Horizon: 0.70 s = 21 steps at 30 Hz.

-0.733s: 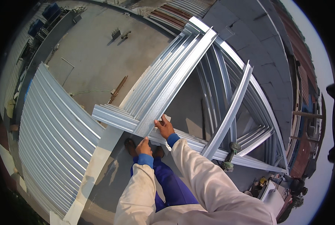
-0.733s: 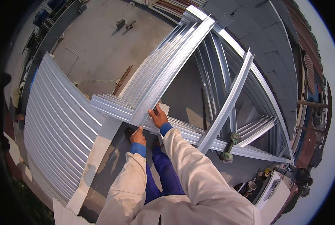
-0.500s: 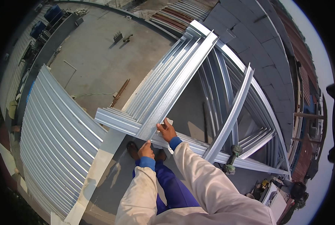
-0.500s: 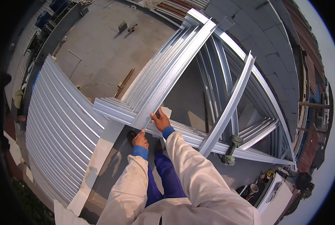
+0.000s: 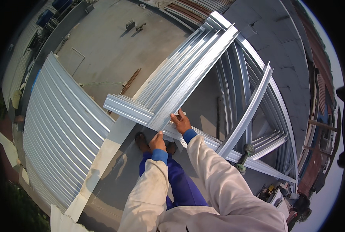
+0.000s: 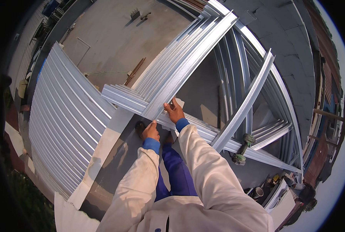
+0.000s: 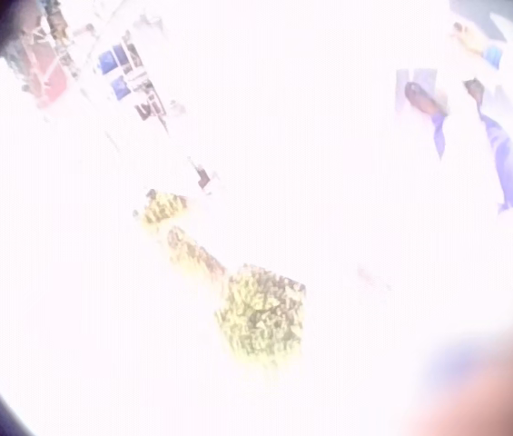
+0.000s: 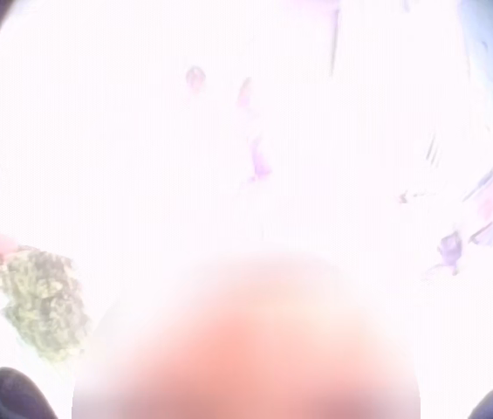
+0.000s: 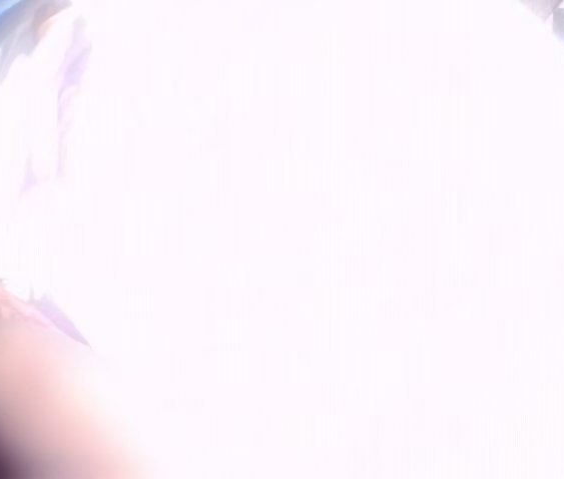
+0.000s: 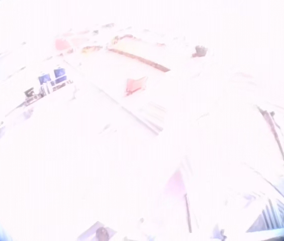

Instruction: The person assembles a metal frame on a rooftop using a cordless drill. They position metal beams, align them, and fasten them with screws, occasionally picking up additional screws and adjusting the frame.

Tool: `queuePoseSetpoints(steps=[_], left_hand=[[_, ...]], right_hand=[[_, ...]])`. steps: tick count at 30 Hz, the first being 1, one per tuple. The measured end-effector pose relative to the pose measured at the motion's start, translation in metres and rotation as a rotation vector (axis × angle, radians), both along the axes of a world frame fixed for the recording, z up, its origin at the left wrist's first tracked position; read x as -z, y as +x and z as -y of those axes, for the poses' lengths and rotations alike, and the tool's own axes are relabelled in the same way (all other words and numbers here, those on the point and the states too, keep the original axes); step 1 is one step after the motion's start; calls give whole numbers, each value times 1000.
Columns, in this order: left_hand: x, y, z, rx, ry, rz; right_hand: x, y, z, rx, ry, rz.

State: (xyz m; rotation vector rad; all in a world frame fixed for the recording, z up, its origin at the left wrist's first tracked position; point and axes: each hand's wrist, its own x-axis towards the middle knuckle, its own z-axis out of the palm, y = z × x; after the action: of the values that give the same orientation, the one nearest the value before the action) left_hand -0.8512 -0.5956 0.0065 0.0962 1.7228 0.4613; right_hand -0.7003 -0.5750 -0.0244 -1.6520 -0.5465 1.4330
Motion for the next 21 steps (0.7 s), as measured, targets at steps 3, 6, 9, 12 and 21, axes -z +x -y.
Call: queuePoseSetpoints(steps=[3,6,9,12,21], left_hand=[[5,0,3,7,29,-19],[14,0,5,53,83,-72],[19,0,6,67,110,-83],[18,-1,5,47,76,-62],[15,-6,2,101,50,-31]], right_hand=[[-1,0,-1,12,-28,-1],[0,1,-2,-28,-57,54],[2,0,-3,-11,-5,44],[4,-2,-3,9,23,37],[11,-4,-2,57,53,26]])
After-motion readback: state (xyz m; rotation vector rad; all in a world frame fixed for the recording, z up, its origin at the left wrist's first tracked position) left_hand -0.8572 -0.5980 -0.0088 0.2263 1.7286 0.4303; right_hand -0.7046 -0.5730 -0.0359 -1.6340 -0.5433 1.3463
